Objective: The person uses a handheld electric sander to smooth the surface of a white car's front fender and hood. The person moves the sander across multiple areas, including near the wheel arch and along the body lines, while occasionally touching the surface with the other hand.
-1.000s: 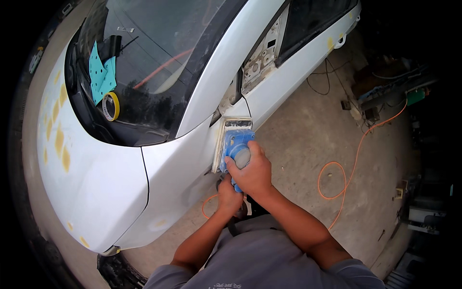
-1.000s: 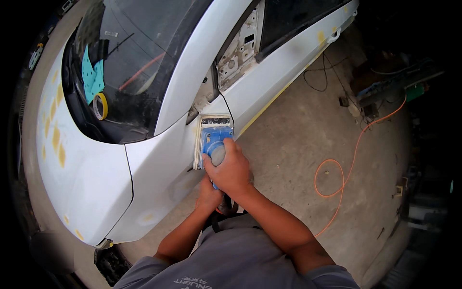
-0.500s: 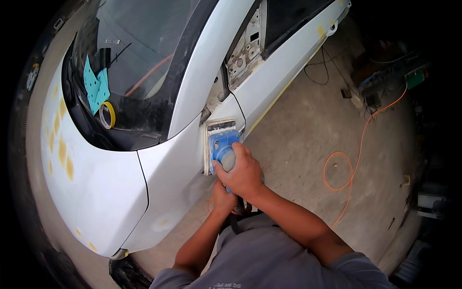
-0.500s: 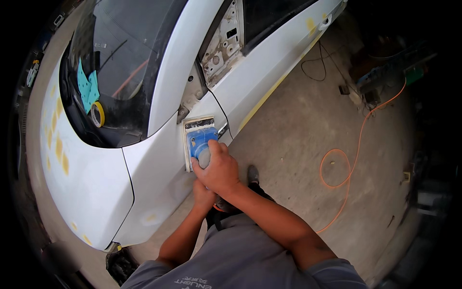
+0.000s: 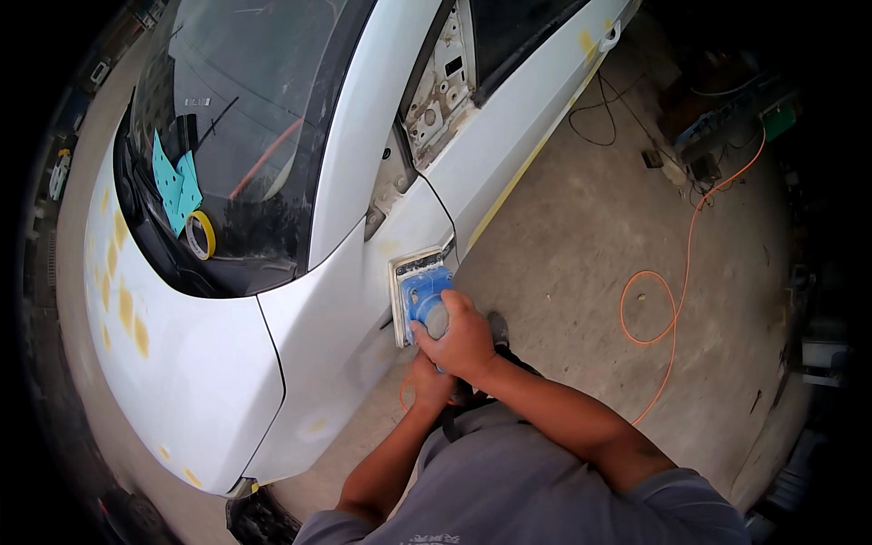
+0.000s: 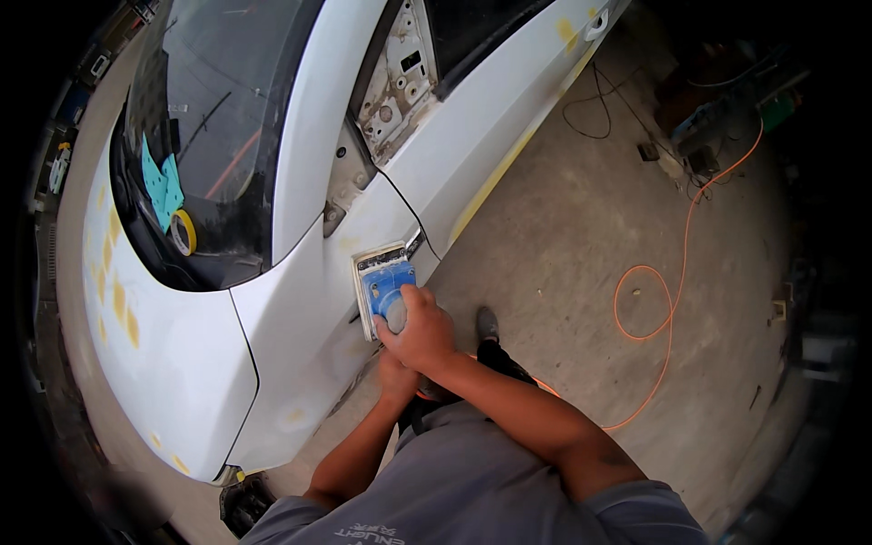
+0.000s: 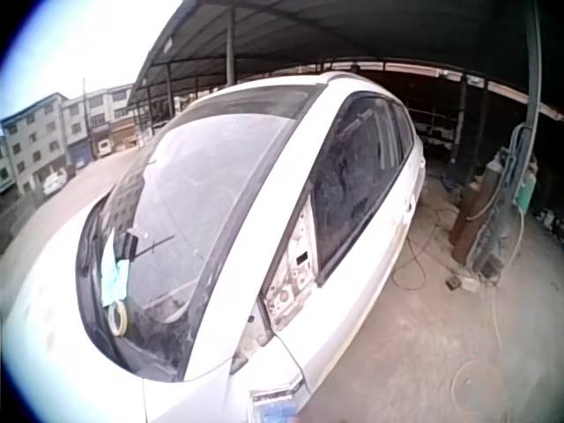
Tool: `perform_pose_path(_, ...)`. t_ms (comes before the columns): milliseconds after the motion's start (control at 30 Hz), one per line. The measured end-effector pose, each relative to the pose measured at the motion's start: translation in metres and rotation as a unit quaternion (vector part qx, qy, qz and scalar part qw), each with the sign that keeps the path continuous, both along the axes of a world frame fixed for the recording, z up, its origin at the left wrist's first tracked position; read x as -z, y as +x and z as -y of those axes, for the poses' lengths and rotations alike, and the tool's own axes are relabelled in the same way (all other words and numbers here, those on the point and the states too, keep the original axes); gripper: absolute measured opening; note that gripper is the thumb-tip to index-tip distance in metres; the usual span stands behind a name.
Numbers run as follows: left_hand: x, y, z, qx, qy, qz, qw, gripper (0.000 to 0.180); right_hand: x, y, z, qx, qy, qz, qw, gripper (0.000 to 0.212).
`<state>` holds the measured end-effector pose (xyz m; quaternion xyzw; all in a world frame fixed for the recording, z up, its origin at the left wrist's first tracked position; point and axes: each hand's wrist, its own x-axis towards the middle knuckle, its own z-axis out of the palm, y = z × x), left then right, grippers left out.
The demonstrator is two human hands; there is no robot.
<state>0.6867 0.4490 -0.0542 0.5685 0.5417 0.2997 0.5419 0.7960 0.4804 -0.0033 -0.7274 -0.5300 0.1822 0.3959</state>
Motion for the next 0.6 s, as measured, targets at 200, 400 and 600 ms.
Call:
perform_pose_path(200, -0.002, -0.006, -0.009, 0.010, -0.023, -0.003, 1.000, 0.047, -0.009, -0.002, -0.005, -0.028, -0.021, 0.006, 0.999, 0.060)
perform_pose_path(400, 0.012, 0.003, 0.001, 0.000, 0.044, 0.034, 0.998, 0.047, -0.005, 0.005, -0.002, -0.038, -0.030, -0.007, 0.999, 0.058)
perform_pose_path(600, -0.011, 0.053, -0.048, -0.010, 0.022, 0.059, 0.998, 0.040, -0.047, 0.054, -0.051, -0.018, -0.019, 0.030, 0.999, 0.058)
